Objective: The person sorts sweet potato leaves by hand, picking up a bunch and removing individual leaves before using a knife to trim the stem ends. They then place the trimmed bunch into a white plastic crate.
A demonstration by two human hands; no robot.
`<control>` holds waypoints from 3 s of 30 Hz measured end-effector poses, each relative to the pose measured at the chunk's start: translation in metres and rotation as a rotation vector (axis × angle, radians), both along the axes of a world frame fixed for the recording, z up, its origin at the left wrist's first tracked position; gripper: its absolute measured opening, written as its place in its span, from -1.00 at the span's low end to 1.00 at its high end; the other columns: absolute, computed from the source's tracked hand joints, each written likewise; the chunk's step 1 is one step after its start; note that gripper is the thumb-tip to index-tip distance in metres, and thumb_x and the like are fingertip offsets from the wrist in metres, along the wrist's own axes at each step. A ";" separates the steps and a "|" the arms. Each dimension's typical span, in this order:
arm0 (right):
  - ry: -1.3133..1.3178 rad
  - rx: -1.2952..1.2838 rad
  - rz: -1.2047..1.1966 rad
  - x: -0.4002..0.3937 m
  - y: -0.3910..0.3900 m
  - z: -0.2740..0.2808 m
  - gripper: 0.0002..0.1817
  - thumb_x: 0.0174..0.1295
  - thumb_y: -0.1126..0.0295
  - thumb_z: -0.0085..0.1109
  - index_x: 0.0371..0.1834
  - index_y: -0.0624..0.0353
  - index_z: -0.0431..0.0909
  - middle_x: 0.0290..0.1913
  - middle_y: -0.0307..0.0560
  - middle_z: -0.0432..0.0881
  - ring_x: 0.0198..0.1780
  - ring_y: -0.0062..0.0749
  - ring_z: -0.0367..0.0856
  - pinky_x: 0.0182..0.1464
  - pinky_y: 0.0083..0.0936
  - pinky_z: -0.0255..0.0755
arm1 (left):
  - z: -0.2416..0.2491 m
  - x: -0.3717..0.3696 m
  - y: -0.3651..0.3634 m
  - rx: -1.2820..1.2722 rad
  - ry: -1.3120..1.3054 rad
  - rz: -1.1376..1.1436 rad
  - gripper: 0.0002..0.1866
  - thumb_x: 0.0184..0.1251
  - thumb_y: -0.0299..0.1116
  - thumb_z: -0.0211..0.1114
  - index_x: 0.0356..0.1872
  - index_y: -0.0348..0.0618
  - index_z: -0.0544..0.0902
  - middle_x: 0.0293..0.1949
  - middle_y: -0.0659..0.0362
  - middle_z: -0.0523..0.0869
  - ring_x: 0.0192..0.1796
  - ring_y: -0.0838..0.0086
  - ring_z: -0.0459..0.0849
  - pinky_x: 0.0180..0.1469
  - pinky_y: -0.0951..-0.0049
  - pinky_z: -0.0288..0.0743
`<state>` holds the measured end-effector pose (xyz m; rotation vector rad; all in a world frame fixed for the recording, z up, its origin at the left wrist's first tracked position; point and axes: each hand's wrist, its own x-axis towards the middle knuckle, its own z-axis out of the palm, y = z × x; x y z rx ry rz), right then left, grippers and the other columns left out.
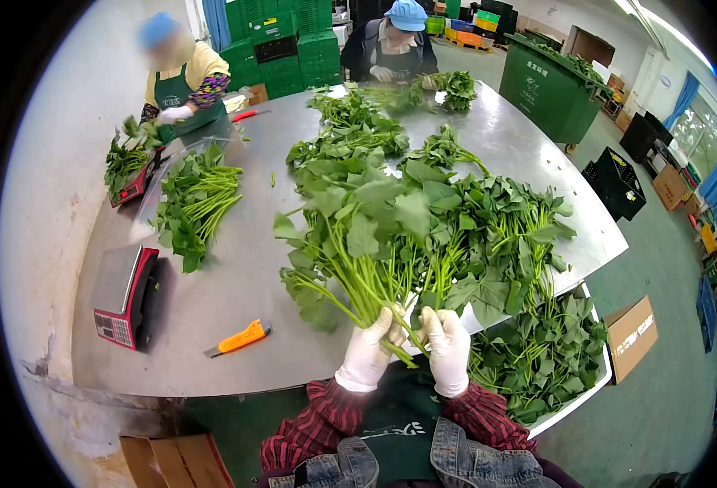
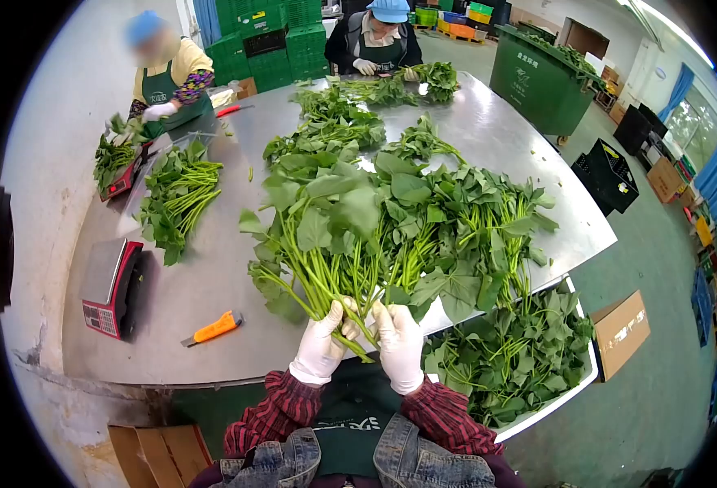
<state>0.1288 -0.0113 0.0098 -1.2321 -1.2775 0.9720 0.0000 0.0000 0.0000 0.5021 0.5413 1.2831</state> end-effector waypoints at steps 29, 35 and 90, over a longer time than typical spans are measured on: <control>0.287 -0.039 -0.129 -0.001 0.007 0.015 -0.78 0.23 0.33 0.17 -0.50 0.20 0.44 -0.65 -0.28 0.49 -0.64 -0.69 0.40 -0.52 -0.71 0.27 | 0.000 -0.007 -0.009 0.032 0.130 0.104 -0.83 0.31 -0.35 0.20 -0.24 -0.26 0.55 -0.25 0.14 0.63 -0.13 0.38 0.62 -0.04 0.30 0.52; -0.941 0.048 -0.739 0.155 0.046 -0.029 -0.62 0.16 0.14 0.23 -0.48 0.28 0.45 -0.60 0.10 0.58 -0.62 -0.17 0.52 -0.50 -0.37 0.38 | 0.014 -0.028 -0.001 -0.002 0.188 0.154 -0.77 0.34 -0.33 0.15 -0.13 -0.31 0.49 -0.29 0.04 0.65 -0.35 0.33 0.68 -0.28 0.33 0.62; -1.059 0.153 -0.230 0.095 0.013 0.017 -0.85 0.19 0.26 0.14 -0.36 0.08 0.52 -0.60 -0.06 0.49 -0.59 -0.18 0.53 -0.55 -0.33 0.40 | 0.000 -0.085 0.005 0.039 0.029 0.498 -0.88 0.37 -0.35 0.13 -0.17 -0.14 0.46 -0.64 0.38 0.16 -0.66 0.68 0.15 -0.60 0.64 0.04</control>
